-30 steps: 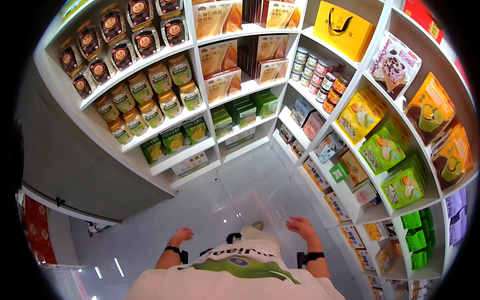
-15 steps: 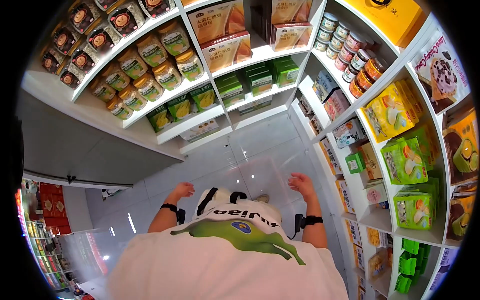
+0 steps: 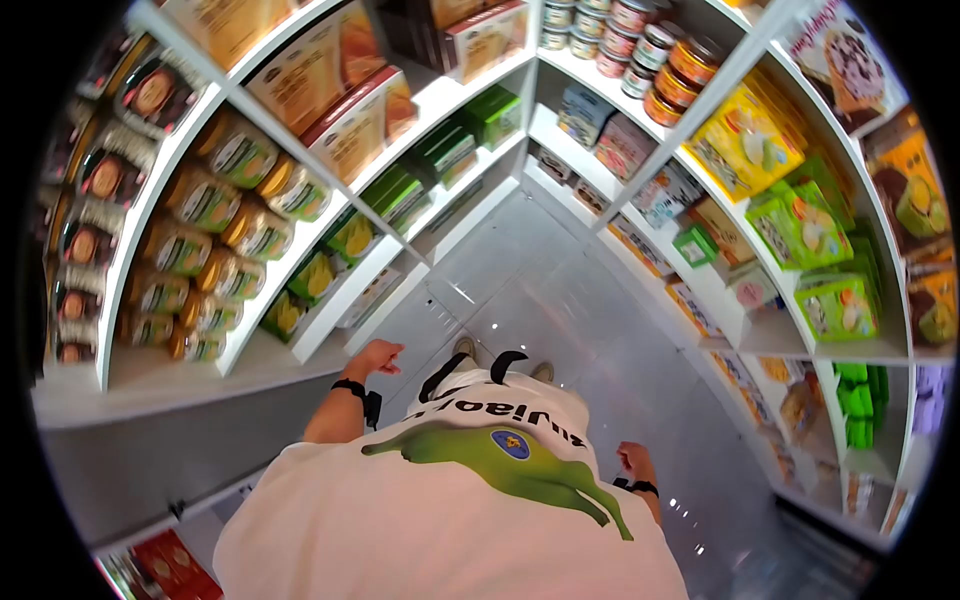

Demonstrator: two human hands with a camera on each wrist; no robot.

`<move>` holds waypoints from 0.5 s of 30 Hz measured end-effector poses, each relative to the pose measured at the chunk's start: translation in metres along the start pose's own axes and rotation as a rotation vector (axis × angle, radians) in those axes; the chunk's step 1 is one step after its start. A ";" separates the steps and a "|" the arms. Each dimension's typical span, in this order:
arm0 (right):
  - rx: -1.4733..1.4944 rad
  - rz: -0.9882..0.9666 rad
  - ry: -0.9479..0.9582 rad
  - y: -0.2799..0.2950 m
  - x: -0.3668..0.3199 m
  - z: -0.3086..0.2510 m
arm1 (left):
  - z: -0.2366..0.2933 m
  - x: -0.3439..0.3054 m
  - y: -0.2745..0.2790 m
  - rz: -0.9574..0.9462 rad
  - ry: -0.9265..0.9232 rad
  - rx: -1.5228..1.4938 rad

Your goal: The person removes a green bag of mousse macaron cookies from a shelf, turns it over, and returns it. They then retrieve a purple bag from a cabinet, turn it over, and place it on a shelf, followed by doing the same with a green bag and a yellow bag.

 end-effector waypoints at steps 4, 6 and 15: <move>0.149 0.136 -0.119 -0.044 -0.060 0.003 | 0.042 0.020 0.004 -0.065 0.075 0.135; 0.191 0.153 -0.126 -0.068 -0.079 0.006 | 0.042 0.042 0.005 -0.138 0.128 0.208; 0.234 0.127 -0.140 -0.176 -0.153 0.071 | 0.062 0.093 -0.005 -0.301 0.151 0.537</move>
Point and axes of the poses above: each hand's wrist, its own x-axis towards the middle knuckle, its own y-axis out of the back of the hand, z = x × y, the point moved 10 cm from there along x, towards the middle knuckle, and after that the axes turned 14 degrees about -x, right-handed, at the moved point
